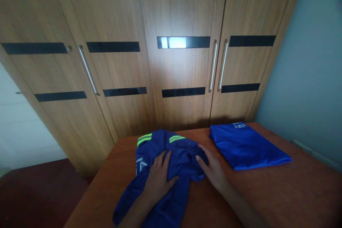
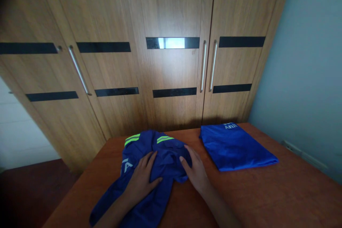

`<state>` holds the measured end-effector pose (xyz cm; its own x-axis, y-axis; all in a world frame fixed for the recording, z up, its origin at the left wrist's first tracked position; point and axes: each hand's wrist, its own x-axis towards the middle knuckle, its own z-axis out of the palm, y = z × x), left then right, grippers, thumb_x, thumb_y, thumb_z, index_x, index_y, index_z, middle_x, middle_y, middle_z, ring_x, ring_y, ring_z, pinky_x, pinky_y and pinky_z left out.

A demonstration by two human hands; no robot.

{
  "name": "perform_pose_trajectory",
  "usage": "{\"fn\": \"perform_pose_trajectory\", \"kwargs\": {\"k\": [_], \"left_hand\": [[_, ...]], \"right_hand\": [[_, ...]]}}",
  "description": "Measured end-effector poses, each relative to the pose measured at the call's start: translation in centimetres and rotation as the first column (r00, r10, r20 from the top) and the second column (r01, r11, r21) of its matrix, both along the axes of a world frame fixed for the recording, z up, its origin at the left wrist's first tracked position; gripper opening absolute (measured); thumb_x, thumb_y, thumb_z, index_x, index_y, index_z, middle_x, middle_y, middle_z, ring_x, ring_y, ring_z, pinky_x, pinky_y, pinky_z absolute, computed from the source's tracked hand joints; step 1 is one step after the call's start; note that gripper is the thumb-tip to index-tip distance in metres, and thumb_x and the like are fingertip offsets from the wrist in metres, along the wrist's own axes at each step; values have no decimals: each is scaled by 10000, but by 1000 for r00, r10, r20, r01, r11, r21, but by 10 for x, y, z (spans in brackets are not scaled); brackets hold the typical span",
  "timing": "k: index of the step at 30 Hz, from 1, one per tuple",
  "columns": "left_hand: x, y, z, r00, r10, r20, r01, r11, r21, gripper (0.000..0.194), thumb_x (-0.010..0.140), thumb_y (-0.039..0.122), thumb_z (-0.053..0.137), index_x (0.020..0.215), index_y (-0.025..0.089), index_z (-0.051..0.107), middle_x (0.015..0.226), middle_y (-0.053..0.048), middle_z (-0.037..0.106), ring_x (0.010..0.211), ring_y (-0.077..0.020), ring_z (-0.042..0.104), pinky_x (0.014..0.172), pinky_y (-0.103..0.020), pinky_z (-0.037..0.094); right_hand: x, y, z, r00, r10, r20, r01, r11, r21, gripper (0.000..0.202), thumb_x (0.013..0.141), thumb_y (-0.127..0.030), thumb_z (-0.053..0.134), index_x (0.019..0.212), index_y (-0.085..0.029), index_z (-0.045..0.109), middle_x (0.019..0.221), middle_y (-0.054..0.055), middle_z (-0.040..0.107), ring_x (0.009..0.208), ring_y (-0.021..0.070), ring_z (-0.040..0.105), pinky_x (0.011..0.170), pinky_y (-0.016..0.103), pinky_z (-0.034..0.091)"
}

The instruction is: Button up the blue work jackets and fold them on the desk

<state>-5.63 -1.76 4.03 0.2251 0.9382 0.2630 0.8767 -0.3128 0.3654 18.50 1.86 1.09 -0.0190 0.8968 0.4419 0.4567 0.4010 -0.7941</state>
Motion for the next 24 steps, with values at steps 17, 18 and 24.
{"fn": "perform_pose_trajectory", "kwargs": {"k": [17, 18, 24], "left_hand": [[-16, -8, 44, 813, 50, 581, 40, 989, -141, 544, 789, 374, 630, 1296, 224, 506, 1233, -97, 607, 1059, -240, 589, 862, -373, 507], [-20, -8, 45, 810, 59, 583, 42, 987, -157, 513, 792, 388, 627, 1268, 221, 536, 1194, -90, 633, 1040, -239, 600, 863, -373, 505], [-31, -14, 47, 847, -9, 531, 165, 955, -248, 352, 863, 440, 532, 1139, 251, 641, 1132, -54, 685, 1081, -245, 603, 972, -403, 448]], "right_hand": [[32, -6, 8, 709, 23, -705, -280, 926, -252, 266, 789, -417, 622, 975, -232, 673, 925, 25, 735, 877, 257, 676, 801, 385, 523], [36, -6, 9, 659, -22, -751, -291, 914, -282, 265, 790, -419, 613, 972, -235, 670, 906, 22, 740, 855, 256, 683, 772, 383, 535], [55, -3, 10, 671, -125, -730, -211, 912, -350, 380, 812, -539, 478, 804, -225, 690, 730, 48, 745, 801, 276, 702, 738, 407, 556]]}}
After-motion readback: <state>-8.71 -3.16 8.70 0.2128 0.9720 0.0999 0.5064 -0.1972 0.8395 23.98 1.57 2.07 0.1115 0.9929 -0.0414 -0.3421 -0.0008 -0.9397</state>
